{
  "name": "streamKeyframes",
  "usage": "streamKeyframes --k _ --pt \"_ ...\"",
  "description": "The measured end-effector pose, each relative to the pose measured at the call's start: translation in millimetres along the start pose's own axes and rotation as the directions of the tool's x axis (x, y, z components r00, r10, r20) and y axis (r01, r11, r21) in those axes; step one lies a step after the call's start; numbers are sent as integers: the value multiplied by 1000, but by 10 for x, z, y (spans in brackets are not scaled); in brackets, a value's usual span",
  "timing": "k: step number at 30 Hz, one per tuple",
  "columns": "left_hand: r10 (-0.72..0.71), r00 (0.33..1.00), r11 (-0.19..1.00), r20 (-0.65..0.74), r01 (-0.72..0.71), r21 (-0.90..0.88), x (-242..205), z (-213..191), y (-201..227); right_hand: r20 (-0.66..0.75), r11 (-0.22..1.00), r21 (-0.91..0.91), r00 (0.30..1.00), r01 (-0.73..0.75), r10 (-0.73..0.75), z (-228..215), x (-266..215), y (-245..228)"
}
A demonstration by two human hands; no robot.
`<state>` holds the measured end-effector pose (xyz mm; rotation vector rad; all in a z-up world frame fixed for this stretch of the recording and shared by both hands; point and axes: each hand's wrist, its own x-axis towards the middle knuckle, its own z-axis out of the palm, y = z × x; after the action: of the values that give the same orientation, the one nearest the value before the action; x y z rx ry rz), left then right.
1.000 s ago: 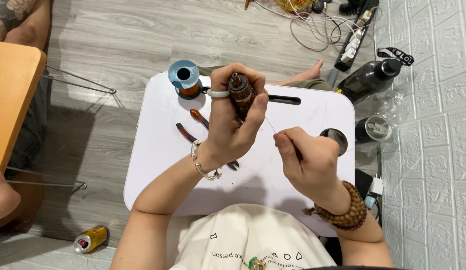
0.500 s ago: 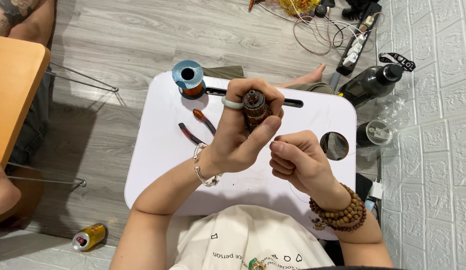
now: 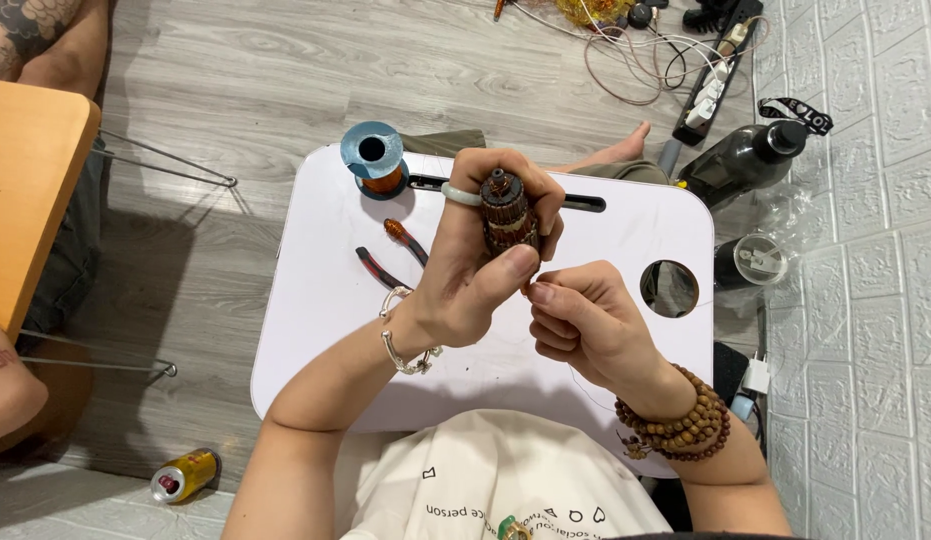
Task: Winding copper wire onto a motor armature by hand
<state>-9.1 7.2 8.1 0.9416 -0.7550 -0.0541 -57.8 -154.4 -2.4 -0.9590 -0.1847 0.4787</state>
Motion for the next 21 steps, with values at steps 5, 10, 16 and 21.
streamKeyframes --k 5,10,16,21 --pt "15 1000 1000 20 -15 24 15 -18 27 -13 1000 -6 1000 22 -22 -16 6 -8" --pt "22 1000 999 21 -23 44 10 -5 49 -21 998 24 998 53 -52 -53 -4 19" --pt "34 998 998 45 -36 49 12 -3 51 -21 999 43 1000 13 -12 -70 -24 56" --pt "53 996 994 73 -59 88 21 -28 57 -18 994 108 1000 -16 18 -48 -35 73"
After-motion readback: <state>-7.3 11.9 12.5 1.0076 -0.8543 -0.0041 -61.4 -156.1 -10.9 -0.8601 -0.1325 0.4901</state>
